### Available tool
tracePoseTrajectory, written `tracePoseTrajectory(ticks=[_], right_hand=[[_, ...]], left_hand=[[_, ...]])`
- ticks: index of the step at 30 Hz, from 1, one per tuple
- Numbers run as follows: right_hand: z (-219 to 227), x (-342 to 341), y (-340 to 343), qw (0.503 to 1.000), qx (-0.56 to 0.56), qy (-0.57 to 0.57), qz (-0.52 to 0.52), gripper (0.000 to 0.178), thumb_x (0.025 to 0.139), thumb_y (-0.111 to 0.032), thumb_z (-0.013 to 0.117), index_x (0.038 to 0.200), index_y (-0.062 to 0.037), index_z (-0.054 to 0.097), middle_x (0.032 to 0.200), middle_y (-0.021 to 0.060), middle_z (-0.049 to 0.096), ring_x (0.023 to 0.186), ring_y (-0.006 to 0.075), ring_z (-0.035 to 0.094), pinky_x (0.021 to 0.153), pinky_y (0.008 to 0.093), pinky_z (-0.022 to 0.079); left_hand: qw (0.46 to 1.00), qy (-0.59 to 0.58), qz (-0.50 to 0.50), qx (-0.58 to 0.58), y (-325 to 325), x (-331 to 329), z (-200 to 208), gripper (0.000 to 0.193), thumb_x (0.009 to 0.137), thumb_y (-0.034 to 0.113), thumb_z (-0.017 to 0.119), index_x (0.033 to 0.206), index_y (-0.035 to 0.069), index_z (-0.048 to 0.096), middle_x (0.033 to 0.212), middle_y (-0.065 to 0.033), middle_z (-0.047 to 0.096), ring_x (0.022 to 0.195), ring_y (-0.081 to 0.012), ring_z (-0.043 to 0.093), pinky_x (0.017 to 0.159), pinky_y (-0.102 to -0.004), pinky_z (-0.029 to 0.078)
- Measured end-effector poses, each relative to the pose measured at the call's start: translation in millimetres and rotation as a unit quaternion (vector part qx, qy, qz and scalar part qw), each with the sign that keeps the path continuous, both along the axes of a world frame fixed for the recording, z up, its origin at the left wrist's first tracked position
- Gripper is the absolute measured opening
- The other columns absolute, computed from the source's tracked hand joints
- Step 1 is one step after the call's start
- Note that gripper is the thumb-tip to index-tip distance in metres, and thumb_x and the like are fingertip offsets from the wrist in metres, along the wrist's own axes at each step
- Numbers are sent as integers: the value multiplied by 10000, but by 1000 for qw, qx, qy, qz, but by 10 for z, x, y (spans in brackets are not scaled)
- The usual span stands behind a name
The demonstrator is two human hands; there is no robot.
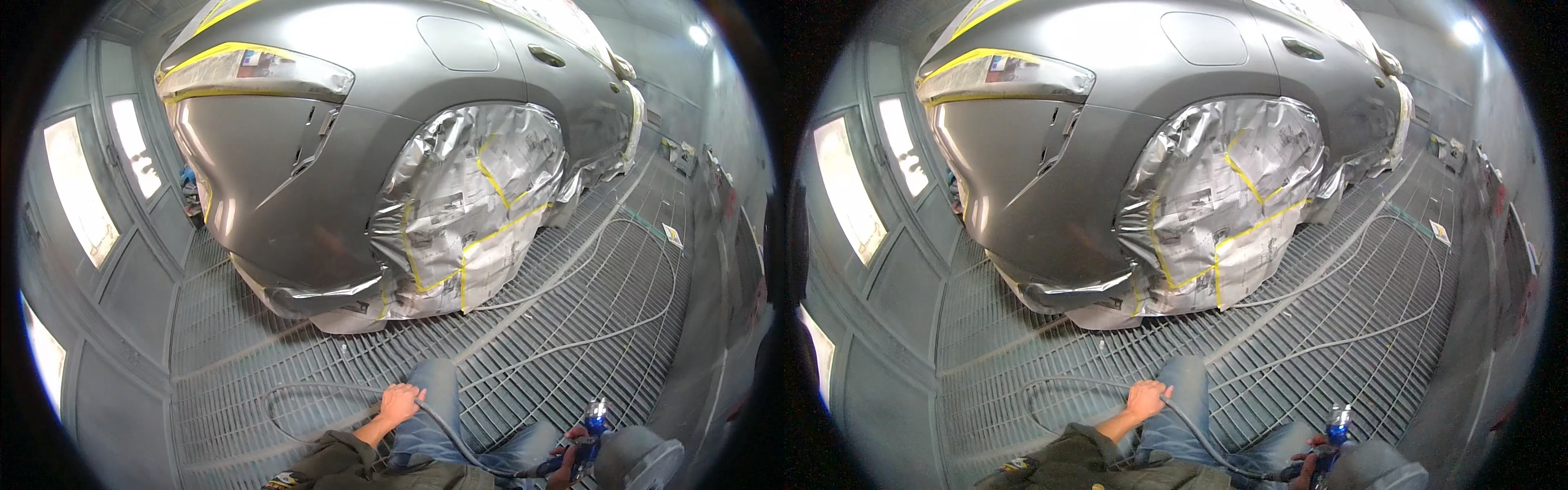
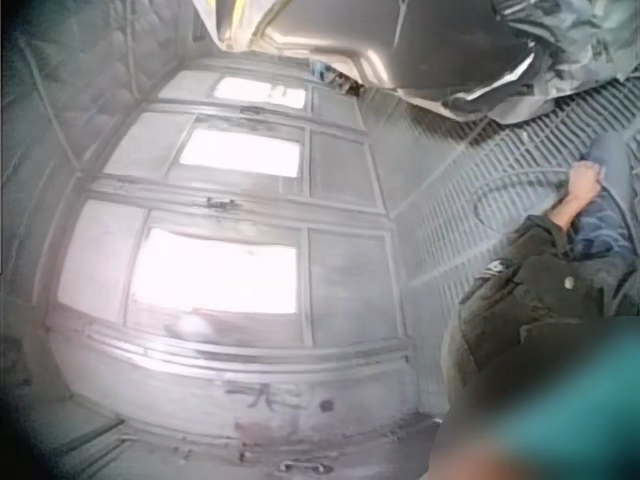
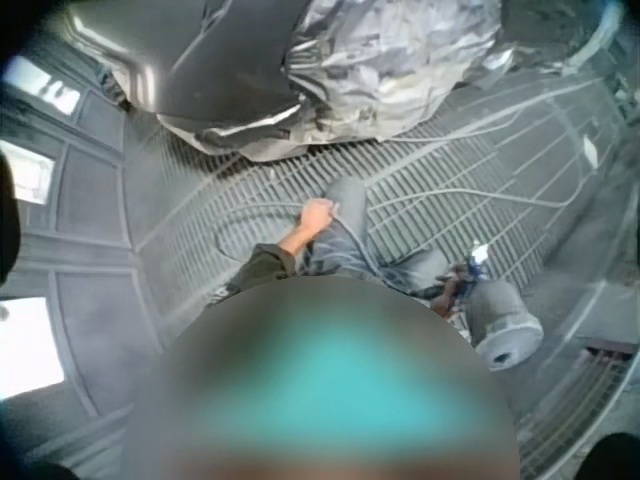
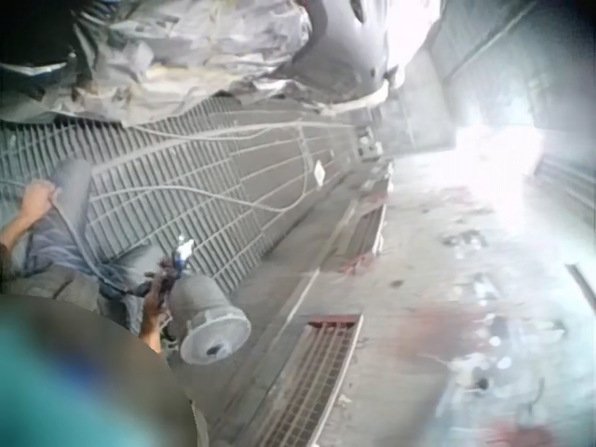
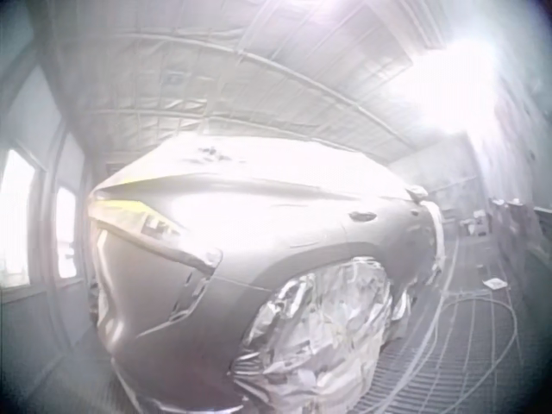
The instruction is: The person uses a spray gun to apply gray paint to the side and rear of a car in a paint booth. The car is masked with newspaper and tape to protect areas not being painted. The person moves around the vehicle, spraying the doors, rear quarter panel, and bumper in smooth, overlapping passes.
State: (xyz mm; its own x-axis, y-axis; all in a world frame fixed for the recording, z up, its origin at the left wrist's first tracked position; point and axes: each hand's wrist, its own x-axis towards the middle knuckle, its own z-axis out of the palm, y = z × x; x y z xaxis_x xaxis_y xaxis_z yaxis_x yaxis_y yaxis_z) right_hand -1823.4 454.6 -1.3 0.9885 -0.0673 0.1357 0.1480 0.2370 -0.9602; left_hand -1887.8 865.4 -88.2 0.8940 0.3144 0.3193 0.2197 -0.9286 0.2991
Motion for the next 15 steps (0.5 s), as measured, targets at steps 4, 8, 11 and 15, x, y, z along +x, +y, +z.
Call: tracePoseTrajectory(ticks=[4,8,11,15], right_hand=[[104,4,29,998,-6,17,63,588,940,-182,688,1393,10,368,1204,139,627,1080,313,628,810,367,579],[201,-14,174,985,-13,49,166,595,936,-191,693,1397,4,373,1199,141,628,1074,307,629,793,363,579],[235,-21,264,966,-20,73,248,600,933,-197,697,1400,-1,376,1195,142,629,1070,303,630,780,360,578],[294,35,417,936,-33,99,337,607,928,-206,701,1404,-8,380,1190,144,631,1065,297,631,763,356,578]], left_hand=[[1000,-18,-8,0,-2,-15,2,332,924,309,621,694,70,643,754,-118,669,751,-332,651,720,-443,496],[1000,-16,-7,-8,-20,-51,55,311,918,291,626,708,64,656,744,-114,663,756,-318,648,722,-431,486],[1000,14,-3,-5,-30,-73,66,297,932,276,608,733,67,677,763,-102,674,786,-290,658,742,-411,478],[1000,6,-7,-10,-22,-89,12,315,956,267,578,740,58,674,762,-99,665,796,-290,649,774,-401,473]])
